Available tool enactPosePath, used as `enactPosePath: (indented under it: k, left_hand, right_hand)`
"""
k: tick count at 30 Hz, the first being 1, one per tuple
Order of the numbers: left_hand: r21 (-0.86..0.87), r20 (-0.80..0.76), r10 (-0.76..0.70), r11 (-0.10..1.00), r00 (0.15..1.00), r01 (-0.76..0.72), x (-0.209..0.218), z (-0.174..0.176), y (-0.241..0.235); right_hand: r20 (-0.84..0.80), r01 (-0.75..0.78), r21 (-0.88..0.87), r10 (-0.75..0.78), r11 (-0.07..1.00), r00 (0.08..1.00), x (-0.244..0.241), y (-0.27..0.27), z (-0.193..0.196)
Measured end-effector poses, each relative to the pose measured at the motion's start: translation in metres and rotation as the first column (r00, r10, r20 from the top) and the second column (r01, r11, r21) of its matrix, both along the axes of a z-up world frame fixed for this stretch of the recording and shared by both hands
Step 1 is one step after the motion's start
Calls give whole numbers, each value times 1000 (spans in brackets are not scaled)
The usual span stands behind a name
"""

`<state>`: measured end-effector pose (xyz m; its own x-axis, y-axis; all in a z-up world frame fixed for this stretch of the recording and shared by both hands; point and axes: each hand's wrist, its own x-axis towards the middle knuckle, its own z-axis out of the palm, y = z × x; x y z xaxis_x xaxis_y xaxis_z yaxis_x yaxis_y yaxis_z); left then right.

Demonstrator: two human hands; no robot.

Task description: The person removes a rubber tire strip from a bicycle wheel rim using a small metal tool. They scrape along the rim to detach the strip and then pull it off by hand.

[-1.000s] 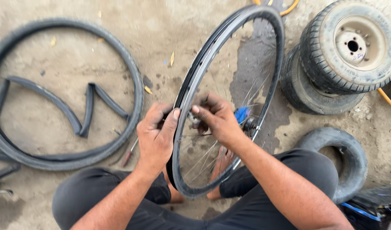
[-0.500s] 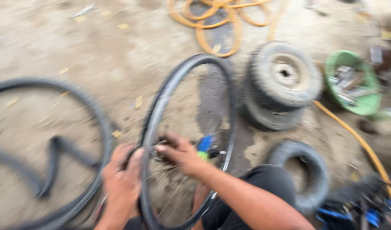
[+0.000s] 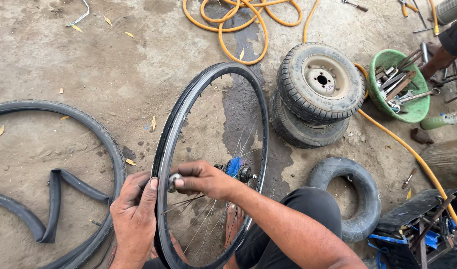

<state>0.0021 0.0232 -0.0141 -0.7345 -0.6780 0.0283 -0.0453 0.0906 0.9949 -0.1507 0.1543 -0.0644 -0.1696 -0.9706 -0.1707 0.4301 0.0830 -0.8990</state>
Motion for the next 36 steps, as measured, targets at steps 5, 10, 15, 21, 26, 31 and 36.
enactPosePath:
  k: [5,10,15,21,26,31,36]
  left_hand:
    - [46,35,39,998,999,-41,0,1,-3]
    - [-1,61,36,999,997,-36,2,2,-2]
    - [13,32,17,1000,999,-18,1,4,0]
    - [55,38,29,998,999,-31,2,2,-1]
    - [75,74,51,996,996,-56,4,-1,-1]
    - [118,63,62,991,996,-69,1,-2,0]
    - [141,99,84,985,992,-98,2,-6,-1]
  right_hand:
    - [-44,231,157,-226,960,973,10,-9,0]
    - [-181,166,34,-157,986,971,7,0,11]
    - [-119,62,-117,-76,991,990,3,-1,13]
    - [40,327,209,-342,922,939,15,-6,-4]
    - [-213,211,-13,-209,977,954,13,2,-2]
    - [-102,122,32,-118,992,988,8,2,7]
    - [166,237,8,-235,972,958,17,-11,-3]
